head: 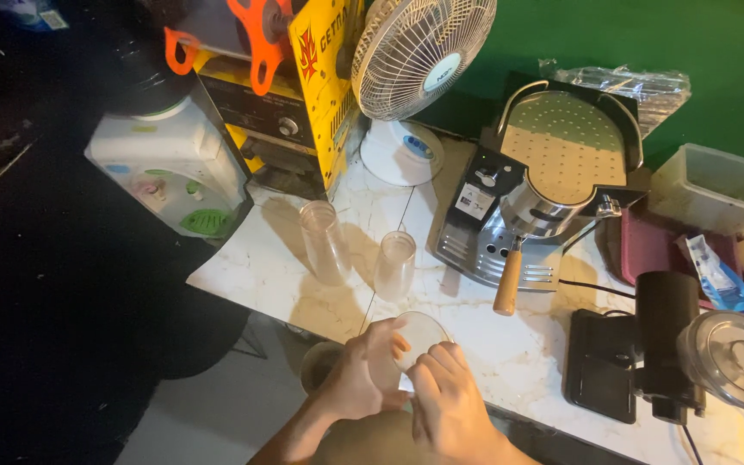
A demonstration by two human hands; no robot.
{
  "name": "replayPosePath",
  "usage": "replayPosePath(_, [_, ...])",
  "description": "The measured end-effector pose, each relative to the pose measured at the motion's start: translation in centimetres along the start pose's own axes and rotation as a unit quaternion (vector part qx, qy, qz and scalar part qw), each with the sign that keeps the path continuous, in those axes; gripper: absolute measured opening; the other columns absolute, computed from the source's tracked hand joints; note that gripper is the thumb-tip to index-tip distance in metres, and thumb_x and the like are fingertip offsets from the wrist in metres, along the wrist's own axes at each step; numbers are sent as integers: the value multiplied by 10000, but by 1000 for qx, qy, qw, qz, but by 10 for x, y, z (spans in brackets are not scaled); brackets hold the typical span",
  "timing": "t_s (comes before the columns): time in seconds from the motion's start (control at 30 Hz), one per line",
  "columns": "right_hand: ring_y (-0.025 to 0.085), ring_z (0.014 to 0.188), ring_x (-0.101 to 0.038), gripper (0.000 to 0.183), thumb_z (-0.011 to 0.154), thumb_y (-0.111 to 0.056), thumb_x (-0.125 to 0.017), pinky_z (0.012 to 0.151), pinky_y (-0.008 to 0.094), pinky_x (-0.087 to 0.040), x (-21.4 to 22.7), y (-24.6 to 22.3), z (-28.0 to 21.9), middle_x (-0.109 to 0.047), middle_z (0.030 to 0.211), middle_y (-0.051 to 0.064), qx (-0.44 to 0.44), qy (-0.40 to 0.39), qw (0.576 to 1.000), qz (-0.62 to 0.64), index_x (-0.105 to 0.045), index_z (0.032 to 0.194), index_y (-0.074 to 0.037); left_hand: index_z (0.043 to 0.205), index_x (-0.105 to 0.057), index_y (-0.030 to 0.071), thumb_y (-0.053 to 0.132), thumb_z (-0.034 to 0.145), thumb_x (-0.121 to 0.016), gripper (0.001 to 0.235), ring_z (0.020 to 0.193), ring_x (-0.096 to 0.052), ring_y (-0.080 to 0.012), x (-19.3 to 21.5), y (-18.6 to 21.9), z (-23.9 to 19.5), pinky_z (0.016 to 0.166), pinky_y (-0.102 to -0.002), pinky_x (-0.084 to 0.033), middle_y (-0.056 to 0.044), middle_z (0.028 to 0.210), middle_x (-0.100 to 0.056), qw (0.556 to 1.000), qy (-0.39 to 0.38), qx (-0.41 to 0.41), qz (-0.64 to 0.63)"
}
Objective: Cleaning and wiping glass cups with a tissue at a coffee shop counter.
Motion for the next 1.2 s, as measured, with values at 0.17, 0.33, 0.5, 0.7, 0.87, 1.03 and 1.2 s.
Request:
replayPosePath(0.17, [257, 672, -470, 147, 795, -74, -634, 760, 405, -453, 10, -15, 2, -546, 796, 125, 58, 13, 995, 77, -602, 908, 16, 1518, -374, 25, -15, 671, -831, 963, 1016, -599, -160, -8, 25, -12, 967, -262, -461, -46, 1203, -610, 959, -115, -196, -168])
replayPosePath(0.33, [217, 689, -520, 133, 937, -101, -547, 766, 360, -458, 10, -20, 1, -564, 745, 62, 114, -46, 980, 158, -605, 828, -48, 1336, -560, 42, 139, 747, -817, 650, 1101, -617, -186, -26, 39, -12, 967, -314, -502, -127, 1341, -586, 864, -318, -83, -380])
replayPosePath(0.5, [294, 700, -473, 89, 811, -70, -564, 751, 392, -441, 14, -15, 8, -554, 785, 136, 119, -33, 987, 105, -577, 873, -8, 1633, -193, 48, 48, 728, -871, 1130, 1313, -574, -276, -10, 30, -13, 1198, -416, -422, -105, 1484, -553, 951, -190, -154, -191])
replayPosePath(0.7, [241, 635, -450, 150, 886, -171, -629, 697, 382, -410, 19, -35, 24, -525, 751, 85, 126, 5, 992, 2, -567, 865, -36, 1596, -123, 70, 255, 744, -866, 1146, 1357, -519, -385, -10, 36, -7, 1117, -501, -451, -255, 1527, -425, 971, -138, -161, -110])
replayPosePath(0.87, [269, 676, -468, 147, 847, -70, -532, 763, 389, -406, 13, -34, 19, -548, 780, 122, 168, -62, 978, 107, -636, 907, 15, 1584, -213, 109, 99, 718, -836, 1067, 1238, -569, -326, -15, 30, -1, 1053, -464, -493, -181, 1378, -528, 949, -171, -149, -221])
replayPosePath(1.03, [282, 669, -425, 67, 874, -83, -559, 768, 394, -395, 8, -5, 20, -506, 741, 98, 124, -121, 959, 225, -539, 827, -39, 1575, -280, 139, -17, 698, -813, 1039, 1150, -606, -282, -22, 24, -3, 1006, -437, -525, -126, 1267, -605, 923, -187, -135, -307])
replayPosePath(1.2, [294, 722, -468, 223, 661, -73, -701, 812, 401, -430, 4, -6, 21, -548, 781, 127, 94, -74, 991, 61, -582, 842, -20, 1516, -305, 31, -52, 649, -827, 1015, 940, -679, -198, -17, -3, 5, 839, -319, -575, -123, 1179, -640, 987, -52, -52, -141])
Point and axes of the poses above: each hand's wrist, its own z-axis towards the middle knuckle, its own x-axis out of the back of the hand, y = z × x, the point moved 10 cm from there along z, towards the middle knuckle
